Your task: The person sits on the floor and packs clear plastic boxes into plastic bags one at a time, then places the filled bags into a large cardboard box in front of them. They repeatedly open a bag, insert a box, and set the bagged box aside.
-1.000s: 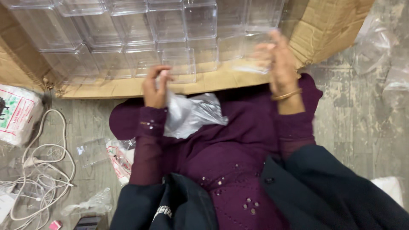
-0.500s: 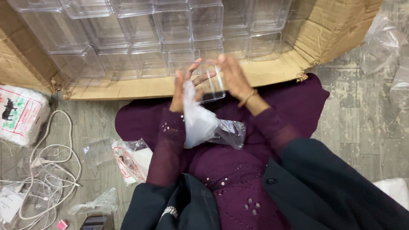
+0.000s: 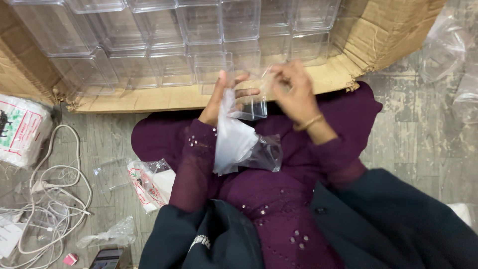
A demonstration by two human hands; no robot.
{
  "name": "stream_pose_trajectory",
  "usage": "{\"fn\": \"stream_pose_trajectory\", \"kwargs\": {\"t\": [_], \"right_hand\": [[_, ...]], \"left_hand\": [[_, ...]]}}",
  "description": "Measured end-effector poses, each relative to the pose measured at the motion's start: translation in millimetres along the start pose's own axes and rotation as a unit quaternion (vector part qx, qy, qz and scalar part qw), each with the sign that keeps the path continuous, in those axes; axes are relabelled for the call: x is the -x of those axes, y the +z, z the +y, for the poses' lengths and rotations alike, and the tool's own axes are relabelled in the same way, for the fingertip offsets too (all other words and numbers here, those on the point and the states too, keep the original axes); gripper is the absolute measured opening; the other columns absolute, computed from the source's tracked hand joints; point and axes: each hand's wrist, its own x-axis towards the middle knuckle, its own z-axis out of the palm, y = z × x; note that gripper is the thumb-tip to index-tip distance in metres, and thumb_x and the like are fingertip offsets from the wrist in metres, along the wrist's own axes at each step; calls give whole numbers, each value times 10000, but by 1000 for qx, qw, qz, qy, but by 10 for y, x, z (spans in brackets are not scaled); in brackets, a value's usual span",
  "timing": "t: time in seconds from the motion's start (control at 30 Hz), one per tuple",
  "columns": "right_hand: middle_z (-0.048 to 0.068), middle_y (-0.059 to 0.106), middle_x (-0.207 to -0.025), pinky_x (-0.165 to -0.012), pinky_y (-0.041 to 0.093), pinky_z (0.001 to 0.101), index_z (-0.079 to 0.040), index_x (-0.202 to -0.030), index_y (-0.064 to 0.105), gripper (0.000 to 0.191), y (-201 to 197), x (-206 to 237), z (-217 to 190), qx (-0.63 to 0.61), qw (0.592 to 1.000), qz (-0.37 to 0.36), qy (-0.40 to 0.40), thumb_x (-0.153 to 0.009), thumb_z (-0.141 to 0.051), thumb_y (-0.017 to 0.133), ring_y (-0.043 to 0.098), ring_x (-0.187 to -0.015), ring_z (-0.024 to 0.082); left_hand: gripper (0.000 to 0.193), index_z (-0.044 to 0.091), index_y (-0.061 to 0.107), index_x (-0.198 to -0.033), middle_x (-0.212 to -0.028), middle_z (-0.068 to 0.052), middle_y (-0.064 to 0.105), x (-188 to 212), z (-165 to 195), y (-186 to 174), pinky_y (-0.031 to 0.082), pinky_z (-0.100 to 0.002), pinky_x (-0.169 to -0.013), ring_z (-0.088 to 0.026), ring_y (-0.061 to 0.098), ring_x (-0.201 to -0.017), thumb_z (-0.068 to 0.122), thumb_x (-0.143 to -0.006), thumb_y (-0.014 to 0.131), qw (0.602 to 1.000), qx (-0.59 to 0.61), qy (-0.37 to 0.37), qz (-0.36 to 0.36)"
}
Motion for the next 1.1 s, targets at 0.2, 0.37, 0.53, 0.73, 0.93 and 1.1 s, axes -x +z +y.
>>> {"fn": "stream_pose_trajectory", "kwargs": {"t": [0.2,0.37,0.53,0.73,0.93,1.1], "right_hand": [[141,381,-1629,-1129,491,417,-133,-1361,423,743,-139,47,-205,28,983,-159,-90,-821,-210,927,443,-1503,291],[142,362,-1601,-1221,427,446,-133,-1642,211,1135,-273,15,-376,16,979,-162,-125,-783,-263,941,439,-1504,310],[177,339,-1546,-1204,412,451,-149,-1677,106,1309,-233,31,-534,65,968,-166,-176,-723,-331,985,415,-1434,341],[159,362,-1542,-1212,430,450,-156,-1682,133,1294,-215,33,-550,67,969,-188,-146,-718,-369,969,442,-1425,329],[169,346,-1533,-1227,409,466,-156,-1673,170,1266,-178,42,-502,81,965,-188,-164,-719,-347,980,426,-1444,354],[173,365,-1542,-1222,421,457,-151,-1669,178,1257,-141,49,-496,80,966,-190,-159,-716,-357,972,438,-1449,346]], "left_hand": [[993,23,380,-1570,-1319,-205,633,44,3,188,484,-212,-686,-151,654,-989,778,-926,407,996,-74,-28,36],[1020,26,370,-1567,-1296,-215,600,34,86,303,499,-302,-757,-247,644,-1175,796,-899,409,994,-100,-17,42],[1073,21,315,-1585,-1356,-246,552,48,127,403,553,-464,-974,-328,606,-1217,806,-861,429,992,-112,-32,53],[1057,15,295,-1568,-1357,-259,545,66,184,451,563,-458,-983,-313,610,-1233,797,-869,422,991,-113,-38,57],[990,-5,429,-1558,-1273,-234,565,40,135,388,529,-384,-873,-262,584,-1080,757,-926,431,985,-153,-18,82],[966,-46,410,-1520,-1444,-217,549,-9,57,263,490,-369,-1063,-264,578,-1308,727,-942,444,980,-177,-7,91]]}}
